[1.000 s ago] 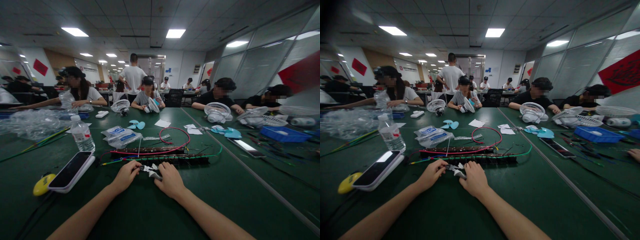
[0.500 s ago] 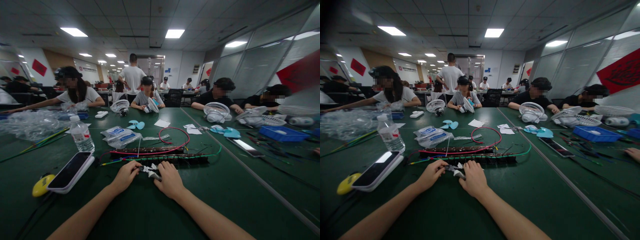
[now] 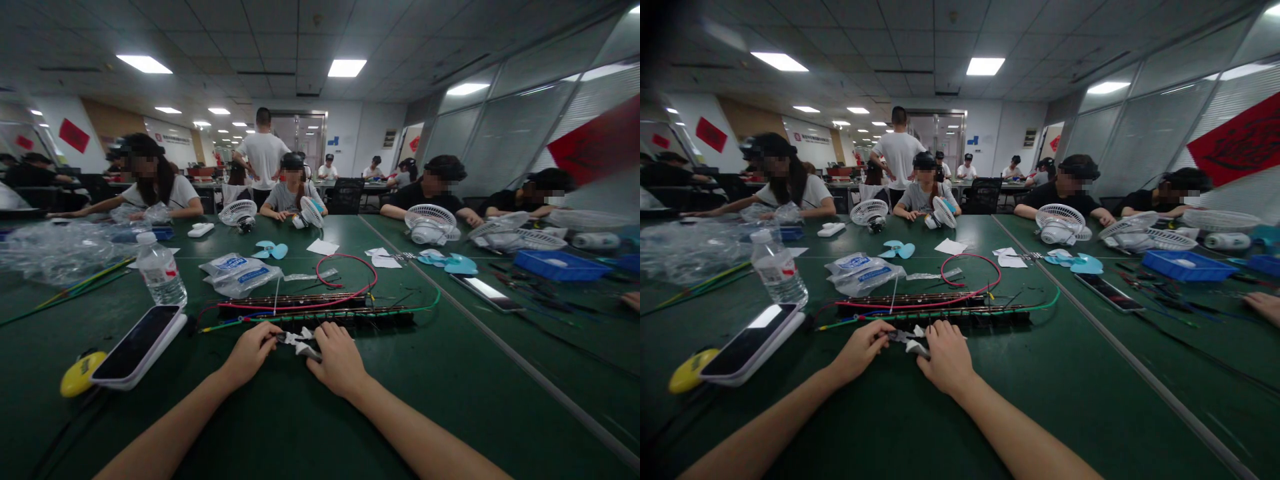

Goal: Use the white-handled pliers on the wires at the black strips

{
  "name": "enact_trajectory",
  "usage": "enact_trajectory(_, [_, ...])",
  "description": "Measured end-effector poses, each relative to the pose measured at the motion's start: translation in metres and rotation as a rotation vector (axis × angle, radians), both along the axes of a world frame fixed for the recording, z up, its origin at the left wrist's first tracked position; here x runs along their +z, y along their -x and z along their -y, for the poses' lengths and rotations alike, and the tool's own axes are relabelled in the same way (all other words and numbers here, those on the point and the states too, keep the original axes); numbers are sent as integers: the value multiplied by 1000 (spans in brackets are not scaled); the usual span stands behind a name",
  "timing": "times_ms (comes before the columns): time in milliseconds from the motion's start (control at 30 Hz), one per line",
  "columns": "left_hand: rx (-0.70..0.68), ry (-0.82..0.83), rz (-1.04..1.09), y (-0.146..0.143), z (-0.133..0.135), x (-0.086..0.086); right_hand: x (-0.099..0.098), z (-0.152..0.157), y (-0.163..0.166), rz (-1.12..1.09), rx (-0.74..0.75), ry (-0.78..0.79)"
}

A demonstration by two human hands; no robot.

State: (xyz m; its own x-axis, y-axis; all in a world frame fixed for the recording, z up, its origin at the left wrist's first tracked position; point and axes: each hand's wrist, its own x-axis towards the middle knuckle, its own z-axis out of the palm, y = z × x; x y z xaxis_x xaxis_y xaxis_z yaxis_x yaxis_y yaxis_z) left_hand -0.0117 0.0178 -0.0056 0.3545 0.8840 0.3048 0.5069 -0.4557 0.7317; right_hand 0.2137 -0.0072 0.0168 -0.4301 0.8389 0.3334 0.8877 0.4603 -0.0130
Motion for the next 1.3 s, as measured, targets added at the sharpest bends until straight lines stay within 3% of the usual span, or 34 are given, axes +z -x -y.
enact_trajectory(1300, [14, 34, 30, 1, -3, -4, -8, -4, -2, 3, 25, -18])
